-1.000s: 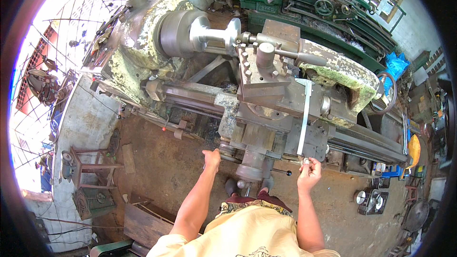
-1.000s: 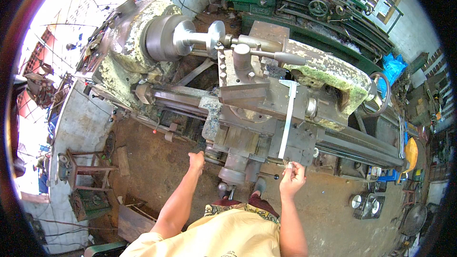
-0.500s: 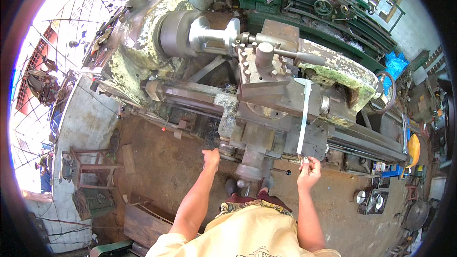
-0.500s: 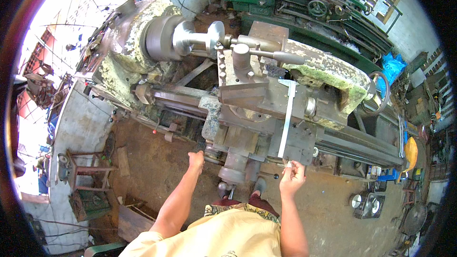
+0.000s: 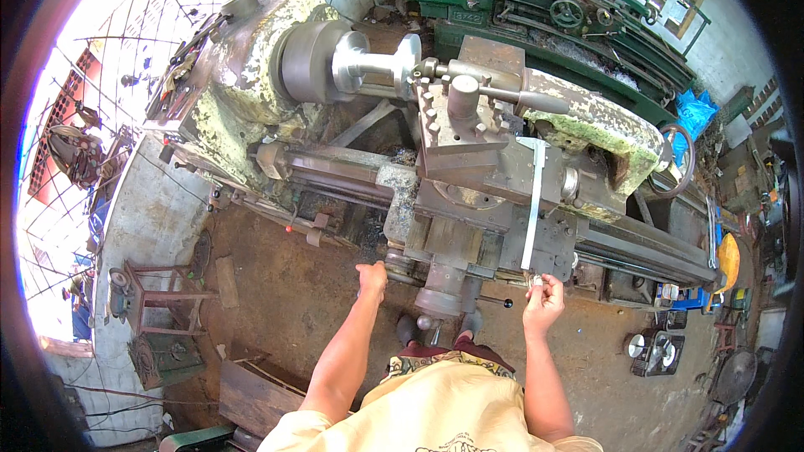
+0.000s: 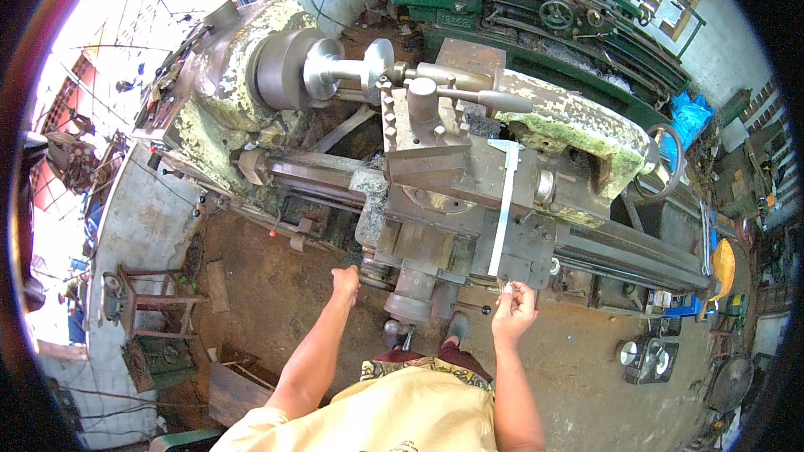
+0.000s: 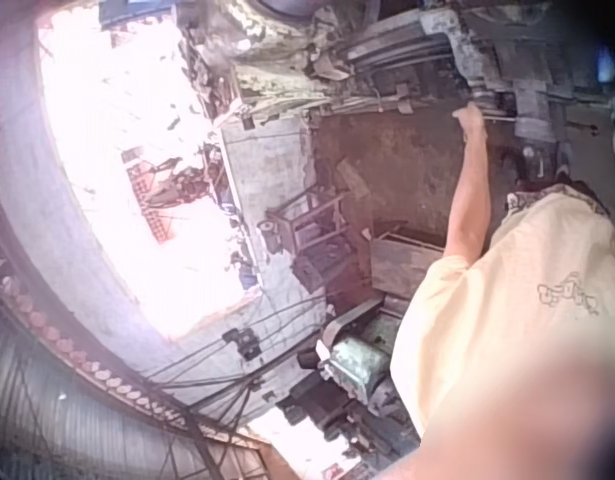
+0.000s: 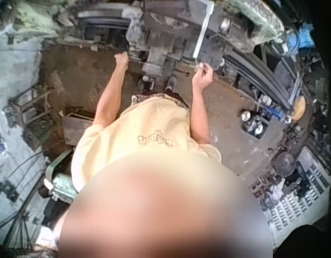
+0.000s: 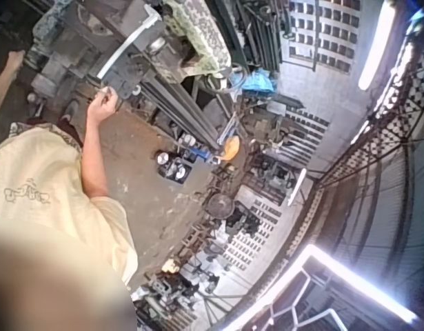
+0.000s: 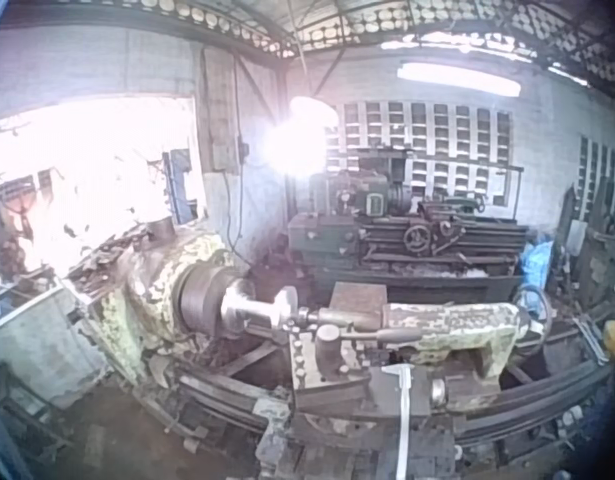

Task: The person operates a lathe and repeatedly measures a rotating metal workpiece with a caliper. They adjust the lathe controls between measurements and reposition the caliper to check different sections of the part.

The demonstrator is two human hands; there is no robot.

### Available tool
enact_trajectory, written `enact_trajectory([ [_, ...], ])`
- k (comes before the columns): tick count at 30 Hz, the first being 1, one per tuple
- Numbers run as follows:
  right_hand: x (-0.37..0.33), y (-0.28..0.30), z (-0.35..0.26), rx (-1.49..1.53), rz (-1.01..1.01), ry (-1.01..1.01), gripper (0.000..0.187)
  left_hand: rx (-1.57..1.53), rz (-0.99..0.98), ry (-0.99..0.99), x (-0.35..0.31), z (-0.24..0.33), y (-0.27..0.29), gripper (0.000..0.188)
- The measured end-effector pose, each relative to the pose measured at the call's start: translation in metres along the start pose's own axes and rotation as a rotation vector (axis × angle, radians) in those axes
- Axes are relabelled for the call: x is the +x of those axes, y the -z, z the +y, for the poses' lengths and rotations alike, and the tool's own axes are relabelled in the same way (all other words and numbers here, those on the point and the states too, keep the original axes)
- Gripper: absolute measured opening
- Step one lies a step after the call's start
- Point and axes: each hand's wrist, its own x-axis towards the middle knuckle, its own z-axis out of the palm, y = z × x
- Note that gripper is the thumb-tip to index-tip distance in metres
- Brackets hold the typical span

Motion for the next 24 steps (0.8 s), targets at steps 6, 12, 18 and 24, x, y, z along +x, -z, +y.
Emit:
enact_trajectory([
  [6,-0.0004,0.0000,-0.0002,0.024,0.005,-0.016,0.015,-0.002,-0.015,0.004,-0.0039,0.0052,0.0036,0.089],
  [12,-0.0012,-0.0006,-0.0035,-0.011,0.008,-0.019,0.014,-0.022,-0.047,0.026,-0.0005,0.0051,0.0040,0.063],
  [18,-0.0010,-0.0021,-0.0017,0.066,0.016,-0.031,0.014,-0.070,-0.010,0.011,0.0001,0.0037,0.0003,0.053],
  [24,-0.0009,-0.0021,-0.0008,0.054,0.023,-0.051,0.015,-0.070,-0.037,0.000,-0.0002,0.0025,0.0035,0.063],
])
